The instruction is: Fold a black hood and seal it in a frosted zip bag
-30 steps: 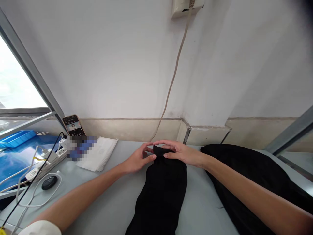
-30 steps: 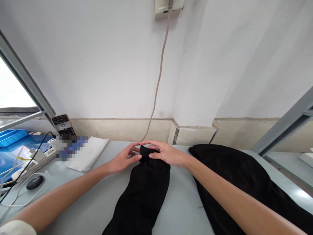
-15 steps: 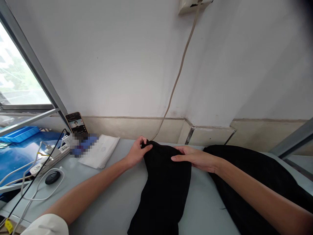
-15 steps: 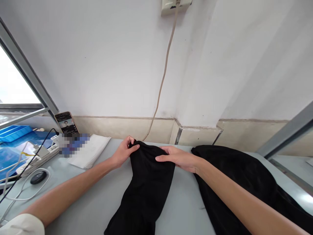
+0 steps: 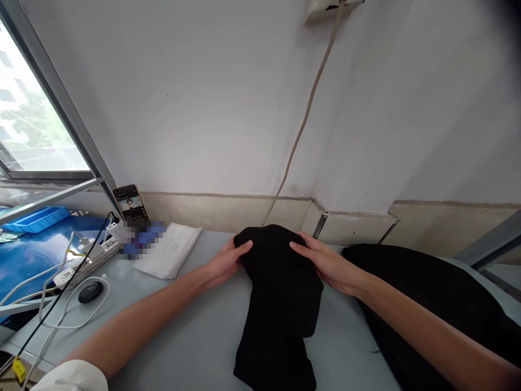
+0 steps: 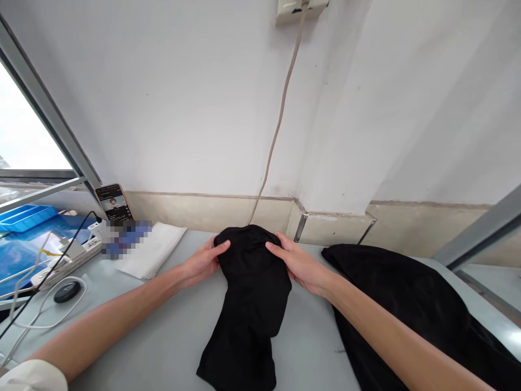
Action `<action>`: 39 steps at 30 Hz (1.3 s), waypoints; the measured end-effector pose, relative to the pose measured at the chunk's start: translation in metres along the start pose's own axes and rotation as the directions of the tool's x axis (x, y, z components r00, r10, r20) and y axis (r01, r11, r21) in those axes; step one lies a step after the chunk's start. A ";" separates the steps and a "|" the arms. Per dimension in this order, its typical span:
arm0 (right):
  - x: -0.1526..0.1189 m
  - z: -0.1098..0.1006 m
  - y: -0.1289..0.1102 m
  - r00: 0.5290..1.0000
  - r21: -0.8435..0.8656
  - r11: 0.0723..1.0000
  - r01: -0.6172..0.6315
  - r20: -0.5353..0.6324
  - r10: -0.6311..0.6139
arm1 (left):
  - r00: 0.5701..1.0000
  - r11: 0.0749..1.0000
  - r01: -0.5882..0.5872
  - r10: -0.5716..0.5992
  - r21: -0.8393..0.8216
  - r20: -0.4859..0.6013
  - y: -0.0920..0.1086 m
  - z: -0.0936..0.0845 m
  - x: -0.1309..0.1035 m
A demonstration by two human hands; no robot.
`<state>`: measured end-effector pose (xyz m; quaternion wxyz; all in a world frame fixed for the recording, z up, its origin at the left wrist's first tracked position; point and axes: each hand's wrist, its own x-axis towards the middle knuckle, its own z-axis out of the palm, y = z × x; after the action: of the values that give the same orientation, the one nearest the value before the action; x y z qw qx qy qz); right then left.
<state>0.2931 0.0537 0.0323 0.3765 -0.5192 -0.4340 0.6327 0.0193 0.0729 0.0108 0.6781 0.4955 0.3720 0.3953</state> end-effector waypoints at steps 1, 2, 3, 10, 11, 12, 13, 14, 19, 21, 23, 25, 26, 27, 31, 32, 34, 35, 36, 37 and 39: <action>0.001 0.001 0.002 0.999 0.003 1.000 0.011 -0.039 -0.011 | 0.994 0.999 0.034 -0.037 0.032 0.105 0.002 0.000 -0.003; 0.002 0.003 0.003 0.998 0.006 1.000 0.021 -0.067 -0.021 | 0.979 0.995 0.044 -0.060 0.088 0.194 0.003 -0.001 -0.006; 0.003 0.005 0.004 0.996 0.013 1.000 0.028 -0.085 -0.027 | 0.965 0.989 0.027 -0.065 0.148 0.256 0.004 -0.001 -0.008; -0.014 0.017 0.002 0.999 0.150 0.988 -0.028 -0.011 0.030 | 0.996 0.983 -0.026 0.011 0.179 0.086 -0.016 0.000 0.000; -0.018 0.017 0.003 0.998 0.155 0.987 -0.033 0.049 0.026 | 0.999 0.980 -0.025 0.018 0.199 0.034 -0.021 -0.001 0.003; -0.022 0.017 0.004 0.993 0.154 0.988 -0.030 0.118 0.012 | 0.999 0.974 -0.028 0.031 0.224 -0.010 -0.024 -0.002 0.006; -0.025 0.017 0.006 0.982 0.149 0.989 -0.020 0.187 -0.008 | 0.998 0.967 -0.041 0.053 0.253 -0.041 -0.027 -0.003 0.008; -0.028 0.018 0.009 0.969 0.138 0.990 -0.004 0.244 -0.030 | 0.994 0.957 -0.069 0.089 0.284 -0.061 -0.027 -0.003 0.009; -0.028 0.025 0.028 0.928 -0.032 0.990 0.138 0.353 -0.118 | 0.943 0.864 -0.245 0.317 0.440 -0.098 -0.021 -0.002 0.007; -0.025 0.031 0.034 0.925 -0.049 0.978 0.202 0.339 -0.174 | 0.938 0.857 -0.234 0.324 0.460 -0.127 -0.020 0.000 0.004; -0.023 0.035 0.038 0.925 -0.017 0.974 0.227 0.317 -0.210 | 0.936 0.853 -0.223 0.323 0.472 -0.142 -0.020 0.002 0.002; -0.022 0.038 0.038 0.939 0.023 0.978 0.207 0.275 -0.206 | 0.934 0.847 -0.225 0.327 0.482 -0.140 -0.018 0.004 0.000; -0.022 0.038 0.038 0.948 0.042 0.981 0.190 0.253 -0.194 | 0.938 0.847 -0.222 0.321 0.484 -0.131 -0.015 0.005 -0.002; -0.021 0.038 0.037 0.955 0.061 0.983 0.171 0.236 -0.181 | 0.944 0.850 -0.217 0.308 0.481 -0.119 -0.011 0.006 -0.004; -0.024 0.037 0.024 0.966 0.016 0.985 0.170 0.195 -0.170 | 0.954 0.846 -0.236 0.294 0.479 -0.049 0.019 0.012 -0.014; -0.027 0.037 0.019 0.964 -0.036 0.977 0.210 0.173 -0.201 | 0.948 0.824 -0.260 0.317 0.504 -0.028 0.029 0.014 -0.018; -0.038 0.038 0.004 0.941 -0.150 0.932 0.330 0.130 -0.313 | 0.930 0.765 -0.302 0.367 0.569 0.001 0.051 0.022 -0.031; -0.045 0.039 -0.005 0.921 -0.192 0.902 0.386 0.124 -0.368 | 0.923 0.730 -0.318 0.385 0.604 0.020 0.063 0.027 -0.040; -0.054 0.041 -0.015 0.903 -0.217 0.876 0.430 0.117 -0.415 | 0.916 0.700 -0.331 0.398 0.633 0.039 0.075 0.032 -0.050; -0.063 0.042 -0.025 0.890 -0.229 0.860 0.456 0.109 -0.443 | 0.912 0.685 -0.336 0.408 0.646 0.041 0.087 0.038 -0.060; -0.081 0.045 -0.044 0.898 -0.199 0.876 0.439 0.079 -0.432 | 0.908 0.654 -0.349 0.413 0.672 0.069 0.108 0.047 -0.075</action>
<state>0.2641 -0.0136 0.1047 0.4447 -0.4352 -0.6105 0.4901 0.0125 0.0083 0.1350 0.3382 0.7539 0.4065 0.3898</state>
